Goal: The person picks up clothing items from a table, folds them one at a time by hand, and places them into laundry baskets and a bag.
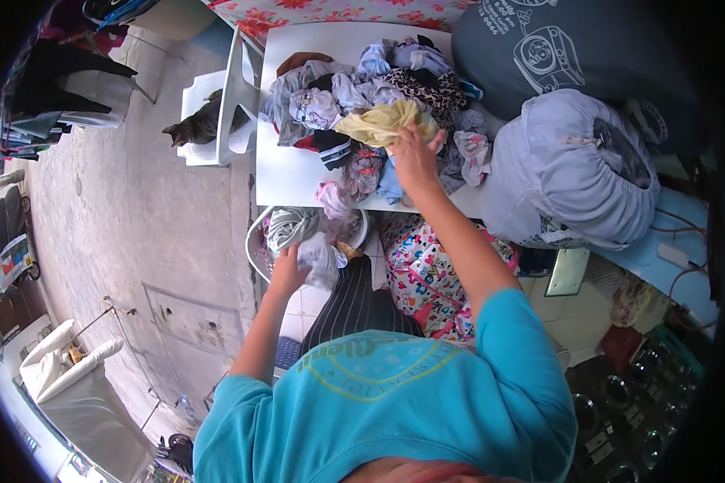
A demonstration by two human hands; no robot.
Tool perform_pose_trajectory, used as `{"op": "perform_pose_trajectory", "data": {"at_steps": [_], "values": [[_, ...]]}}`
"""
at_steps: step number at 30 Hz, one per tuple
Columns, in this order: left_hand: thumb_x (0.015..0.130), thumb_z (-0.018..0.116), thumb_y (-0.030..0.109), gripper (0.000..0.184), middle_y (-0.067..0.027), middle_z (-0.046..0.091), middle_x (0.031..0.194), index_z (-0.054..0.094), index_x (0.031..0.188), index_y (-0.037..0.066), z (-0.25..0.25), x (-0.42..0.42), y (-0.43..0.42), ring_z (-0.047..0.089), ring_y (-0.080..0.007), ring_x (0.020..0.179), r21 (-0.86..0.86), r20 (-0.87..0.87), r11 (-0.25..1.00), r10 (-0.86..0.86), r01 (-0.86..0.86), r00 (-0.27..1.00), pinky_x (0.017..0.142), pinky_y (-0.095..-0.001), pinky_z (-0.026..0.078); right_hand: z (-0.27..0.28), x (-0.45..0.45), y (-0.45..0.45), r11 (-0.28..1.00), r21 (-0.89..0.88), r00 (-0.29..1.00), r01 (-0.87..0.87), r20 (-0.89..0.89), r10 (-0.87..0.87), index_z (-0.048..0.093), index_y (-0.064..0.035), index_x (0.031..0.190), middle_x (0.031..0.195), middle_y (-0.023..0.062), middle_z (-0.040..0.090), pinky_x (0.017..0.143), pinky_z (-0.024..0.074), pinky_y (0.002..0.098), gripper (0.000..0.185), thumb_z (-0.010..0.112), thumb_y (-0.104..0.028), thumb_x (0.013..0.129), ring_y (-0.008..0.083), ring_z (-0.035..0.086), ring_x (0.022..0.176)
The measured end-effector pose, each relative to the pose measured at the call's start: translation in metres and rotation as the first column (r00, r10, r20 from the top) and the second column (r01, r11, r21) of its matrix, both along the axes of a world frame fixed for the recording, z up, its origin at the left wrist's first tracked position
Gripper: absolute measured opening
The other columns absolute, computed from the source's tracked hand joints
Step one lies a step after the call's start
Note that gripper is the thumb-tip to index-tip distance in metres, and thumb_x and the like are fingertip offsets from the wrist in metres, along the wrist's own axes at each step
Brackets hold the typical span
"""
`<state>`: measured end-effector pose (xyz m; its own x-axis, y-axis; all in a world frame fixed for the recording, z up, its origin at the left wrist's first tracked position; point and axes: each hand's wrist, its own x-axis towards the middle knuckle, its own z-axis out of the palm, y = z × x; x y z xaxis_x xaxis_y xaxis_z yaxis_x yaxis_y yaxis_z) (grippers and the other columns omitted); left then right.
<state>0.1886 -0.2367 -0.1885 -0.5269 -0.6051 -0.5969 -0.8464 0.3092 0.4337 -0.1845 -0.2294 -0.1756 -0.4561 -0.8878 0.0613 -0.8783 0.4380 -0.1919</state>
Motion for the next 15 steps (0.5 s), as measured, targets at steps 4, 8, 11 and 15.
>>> {"op": "perform_pose_trajectory", "data": {"at_steps": [4, 8, 11, 15], "values": [[0.069, 0.075, 0.013, 0.079, -0.0227, 0.035, 0.130, 0.031, 0.134, 0.009, 0.013, -0.069, 0.006, 0.045, -0.0353, 0.115, -0.017, -0.463, 0.970, 0.208, -0.244, 0.862, 0.089, -0.0414, 0.046, 0.089, 0.054, 0.022, 0.908, -0.393, 0.835, -0.146, 0.443, 0.327, 0.065, -0.0072, 0.088, 0.095, 0.0098, 0.060, 0.089, 0.0419, 0.0410, 0.019, 0.057, 0.003, 0.075, 0.0286, 0.060, 0.087], [0.074, 0.070, 0.006, 0.071, -0.0157, 0.035, 0.131, 0.032, 0.133, 0.010, 0.046, -0.146, -0.010, 0.045, -0.0240, 0.115, 0.471, -0.771, 0.834, 0.548, -0.288, 0.324, 0.082, -0.0295, 0.049, 0.125, 0.062, 0.041, 0.876, -0.477, 0.534, 0.069, 0.760, 0.372, 0.066, -0.0013, 0.094, 0.095, 0.0108, 0.062, 0.079, 0.0472, 0.0261, 0.026, 0.051, 0.010, 0.076, 0.0213, 0.061, 0.087], [0.083, 0.060, 0.002, 0.021, -0.0048, 0.060, 0.096, 0.056, 0.103, 0.000, 0.074, -0.162, -0.043, 0.056, -0.0096, 0.084, 0.703, -0.505, 0.689, 0.658, -0.176, 0.558, 0.069, -0.0216, 0.048, 0.113, 0.012, 0.047, 0.879, -0.382, 0.333, 0.286, 0.900, 0.282, 0.066, -0.0011, 0.093, 0.091, 0.0054, 0.064, 0.078, 0.0458, 0.0233, 0.025, 0.047, 0.009, 0.081, 0.0121, 0.059, 0.085], [0.082, 0.064, 0.006, 0.022, -0.0065, 0.059, 0.102, 0.057, 0.102, 0.000, 0.083, -0.187, -0.063, 0.055, -0.0091, 0.088, 0.564, -0.702, 0.825, 0.504, -0.039, 0.504, 0.076, -0.0229, 0.046, 0.128, -0.022, 0.062, 0.867, -0.223, -0.072, 0.446, 0.957, 0.283, 0.066, -0.0029, 0.098, 0.096, 0.0041, 0.065, 0.075, 0.0486, 0.0215, 0.024, 0.045, 0.003, 0.089, 0.0090, 0.060, 0.084]]}}
